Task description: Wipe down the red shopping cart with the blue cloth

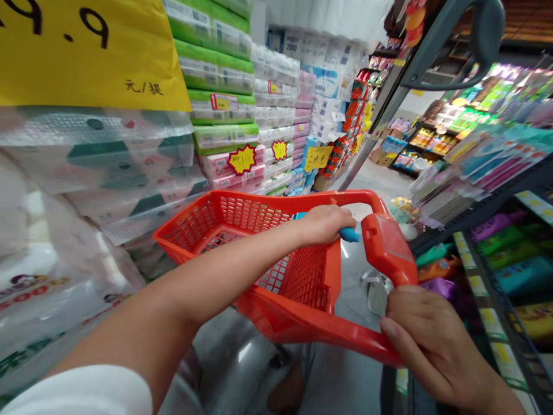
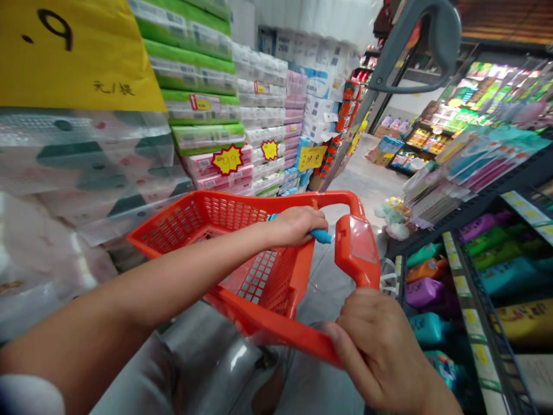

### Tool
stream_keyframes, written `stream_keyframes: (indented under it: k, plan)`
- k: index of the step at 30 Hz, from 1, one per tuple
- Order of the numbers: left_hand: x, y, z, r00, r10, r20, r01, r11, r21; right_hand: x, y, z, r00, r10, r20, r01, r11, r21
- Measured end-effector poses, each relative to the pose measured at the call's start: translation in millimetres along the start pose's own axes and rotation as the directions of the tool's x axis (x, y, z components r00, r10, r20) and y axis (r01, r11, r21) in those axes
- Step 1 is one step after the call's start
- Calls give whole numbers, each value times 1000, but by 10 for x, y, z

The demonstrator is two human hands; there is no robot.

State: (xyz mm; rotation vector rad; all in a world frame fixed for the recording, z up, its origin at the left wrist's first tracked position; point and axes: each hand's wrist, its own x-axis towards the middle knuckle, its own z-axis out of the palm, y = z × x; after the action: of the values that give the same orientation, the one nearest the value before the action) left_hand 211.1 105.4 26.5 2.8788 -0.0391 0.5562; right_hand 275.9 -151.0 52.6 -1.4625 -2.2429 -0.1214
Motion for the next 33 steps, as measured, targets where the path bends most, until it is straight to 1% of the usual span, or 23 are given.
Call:
stream_keyframes:
  k: [3, 5, 7, 9, 11, 12, 14, 16, 18, 20, 21, 22, 24, 26, 27, 28, 31, 33]
  plan:
    - [-360, 275, -126, 999, 40, -8, -40, 999, -13, -21, 96, 1, 1000, 26, -10, -26, 1000, 11]
    - [-617, 459, -259, 1000, 14, -6, -14, 1000, -23, -23, 117, 8, 998, 53, -29, -53, 998, 21]
    - [-873, 654, -392, 996, -82, -39, 81, 996, -30, -21, 115, 13, 995, 80, -60, -79, 997, 19]
    - [-1108, 880, -462, 969, -211, -127, 207, 977, -44, -26, 104, 15, 990, 100, -100, -100, 995, 6]
    - [-1294, 1137, -427, 941, -287, -180, 279, 958, -68, -40, 89, 16, 986, 107, -130, -111, 994, -25]
    - [-1364, 1268, -372, 938, -300, -176, 291, 954, -73, -50, 75, 20, 985, 106, -139, -113, 992, -47]
    - [-1463, 1502, -219, 918, -347, -190, 341, 938, -64, -63, 16, 44, 982, 112, -154, -132, 983, -126]
    - [-1541, 1653, -65, 892, -387, -235, 386, 921, -53, -53, -103, 99, 977, 136, -163, -173, 954, -243]
    - [-1642, 1685, 44, 876, -394, -279, 401, 915, -32, -11, -279, 185, 970, 187, -155, -231, 910, -344]
    - [-1788, 1600, 100, 864, -398, -308, 420, 908, 5, 61, -477, 286, 960, 255, -112, -279, 879, -387]
    - [-1871, 1527, 112, 851, -415, -322, 445, 896, 20, 106, -566, 337, 953, 288, -92, -300, 866, -400]
    - [-1952, 1447, 119, 831, -441, -340, 477, 878, 26, 155, -640, 386, 945, 316, -79, -319, 851, -416]
    - [-2074, 1318, 133, 774, -504, -383, 550, 835, 11, 257, -732, 472, 935, 349, -69, -341, 824, -451]
    - [-2107, 1298, 179, 721, -547, -425, 602, 799, -7, 354, -756, 542, 932, 361, -47, -336, 805, -488]
    - [-2090, 1338, 225, 707, -548, -447, 611, 791, -2, 396, -751, 571, 932, 361, -22, -322, 801, -505]
    - [-2056, 1401, 287, 704, -533, -470, 611, 792, 16, 431, -740, 597, 933, 359, 3, -304, 797, -522]
    - [-1961, 1579, 528, 712, -440, -547, 582, 805, 110, 474, -686, 645, 934, 354, 41, -269, 775, -572]
    - [-1990, 1556, 677, 688, -412, -597, 599, 787, 148, 454, -643, 651, 935, 352, 36, -265, 763, -590]
